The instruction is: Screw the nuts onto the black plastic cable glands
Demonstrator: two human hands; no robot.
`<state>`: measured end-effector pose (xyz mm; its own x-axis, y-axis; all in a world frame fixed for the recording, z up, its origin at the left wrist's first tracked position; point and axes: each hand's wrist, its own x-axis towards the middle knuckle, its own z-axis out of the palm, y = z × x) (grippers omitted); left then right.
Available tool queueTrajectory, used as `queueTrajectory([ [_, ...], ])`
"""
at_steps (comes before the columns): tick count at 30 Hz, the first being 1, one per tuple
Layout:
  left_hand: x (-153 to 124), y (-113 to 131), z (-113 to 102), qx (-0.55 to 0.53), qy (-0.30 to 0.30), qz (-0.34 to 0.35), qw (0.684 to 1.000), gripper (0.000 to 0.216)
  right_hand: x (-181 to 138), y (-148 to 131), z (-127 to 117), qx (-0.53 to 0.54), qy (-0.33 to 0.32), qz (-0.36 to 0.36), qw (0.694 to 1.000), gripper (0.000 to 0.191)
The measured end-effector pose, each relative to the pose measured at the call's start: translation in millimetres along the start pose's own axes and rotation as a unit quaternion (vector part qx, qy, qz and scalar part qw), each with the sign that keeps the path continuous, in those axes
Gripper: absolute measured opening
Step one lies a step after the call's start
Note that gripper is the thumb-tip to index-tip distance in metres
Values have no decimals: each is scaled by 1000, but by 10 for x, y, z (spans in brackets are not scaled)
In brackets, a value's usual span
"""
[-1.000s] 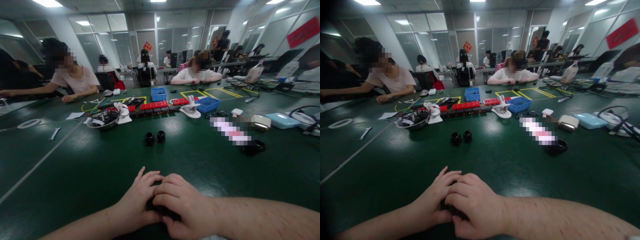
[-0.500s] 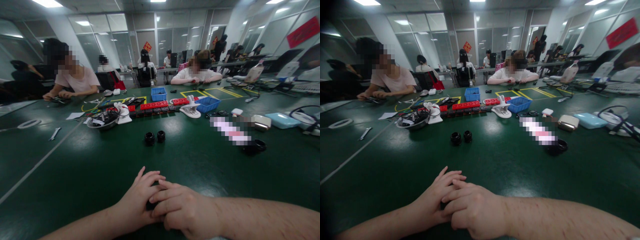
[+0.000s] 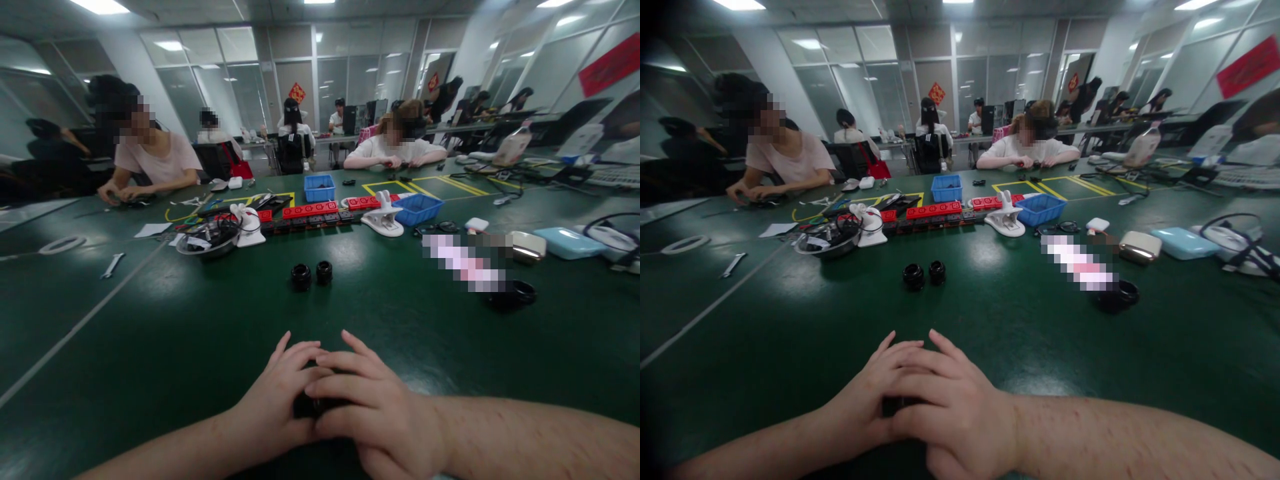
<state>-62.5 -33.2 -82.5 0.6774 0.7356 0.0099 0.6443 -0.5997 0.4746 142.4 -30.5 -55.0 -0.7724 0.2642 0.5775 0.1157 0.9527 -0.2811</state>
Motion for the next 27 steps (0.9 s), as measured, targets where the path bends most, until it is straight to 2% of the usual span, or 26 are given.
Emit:
queueTrajectory([
  [4,11,-11,34,-4,37,-49,998,60,16,15,61,11,58,106,993,42],
  [7,48,11,35,-2,55,-61,997,55,25,47,147,17,66,137,988,56],
  [10,86,66,1,7,61,-59,996,45,44,53,171,2,39,148,988,36],
  [13,102,119,-36,13,66,-59,996,41,64,45,148,-20,4,143,990,21],
  [27,94,123,-54,-2,73,-58,996,30,61,122,124,55,3,53,997,19],
])
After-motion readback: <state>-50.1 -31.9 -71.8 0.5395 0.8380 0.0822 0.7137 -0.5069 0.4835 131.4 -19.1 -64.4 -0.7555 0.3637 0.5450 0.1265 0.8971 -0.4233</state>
